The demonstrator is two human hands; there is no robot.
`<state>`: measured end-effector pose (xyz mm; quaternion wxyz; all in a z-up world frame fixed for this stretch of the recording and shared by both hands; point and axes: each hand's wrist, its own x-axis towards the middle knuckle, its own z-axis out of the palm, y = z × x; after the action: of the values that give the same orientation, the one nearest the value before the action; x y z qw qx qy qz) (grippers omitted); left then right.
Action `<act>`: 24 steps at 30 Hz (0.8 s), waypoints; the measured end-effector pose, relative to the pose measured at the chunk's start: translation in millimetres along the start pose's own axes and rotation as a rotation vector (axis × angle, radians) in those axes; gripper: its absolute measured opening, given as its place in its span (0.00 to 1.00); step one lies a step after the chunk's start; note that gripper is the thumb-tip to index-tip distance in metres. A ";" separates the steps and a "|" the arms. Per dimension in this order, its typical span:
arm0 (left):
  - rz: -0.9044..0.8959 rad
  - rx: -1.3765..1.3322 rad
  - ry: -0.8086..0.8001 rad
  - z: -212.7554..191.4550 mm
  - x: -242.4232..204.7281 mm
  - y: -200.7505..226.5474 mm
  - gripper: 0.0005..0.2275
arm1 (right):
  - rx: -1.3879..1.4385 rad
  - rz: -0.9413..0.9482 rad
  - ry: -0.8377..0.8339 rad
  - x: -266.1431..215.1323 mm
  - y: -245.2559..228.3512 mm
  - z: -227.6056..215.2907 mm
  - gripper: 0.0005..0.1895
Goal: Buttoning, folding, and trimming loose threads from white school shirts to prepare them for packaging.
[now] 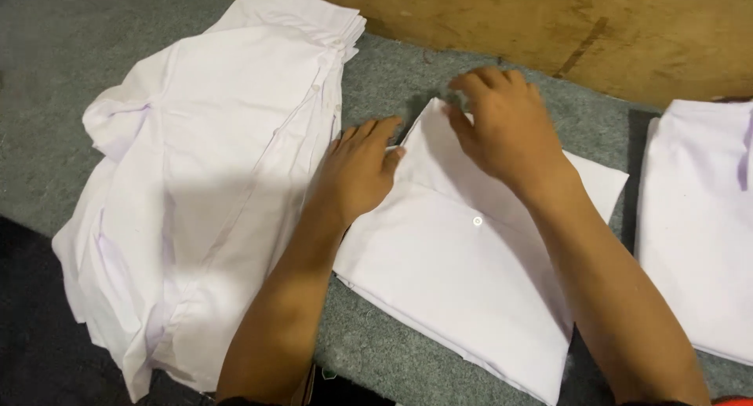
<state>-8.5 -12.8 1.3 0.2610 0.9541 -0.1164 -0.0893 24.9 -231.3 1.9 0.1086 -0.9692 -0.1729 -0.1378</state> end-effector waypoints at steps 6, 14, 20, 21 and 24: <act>-0.027 -0.092 0.099 -20.0 -10.7 1.2 0.22 | 0.027 -0.086 -0.448 -42.4 -63.4 -13.1 0.37; -0.059 -0.270 0.253 -28.2 -15.8 2.7 0.20 | -0.019 -0.081 -0.645 -53.4 -72.7 4.0 0.45; -0.031 -0.403 0.397 -14.3 -3.5 -18.4 0.17 | -0.126 -0.131 -0.596 -79.1 -93.2 -14.3 0.46; -0.023 -0.419 0.408 -14.7 -3.6 -19.8 0.17 | -0.076 -0.198 -0.520 -93.4 -104.7 -21.3 0.47; -0.006 -0.461 0.457 -9.9 -2.4 -23.5 0.16 | -0.105 -0.318 -0.296 -147.9 -126.4 -6.8 0.48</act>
<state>-4.4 12.2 -2.2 0.4895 0.8655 -0.0289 0.1024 -156.2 -162.4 -16.2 0.0084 -0.9437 -0.3301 -0.0182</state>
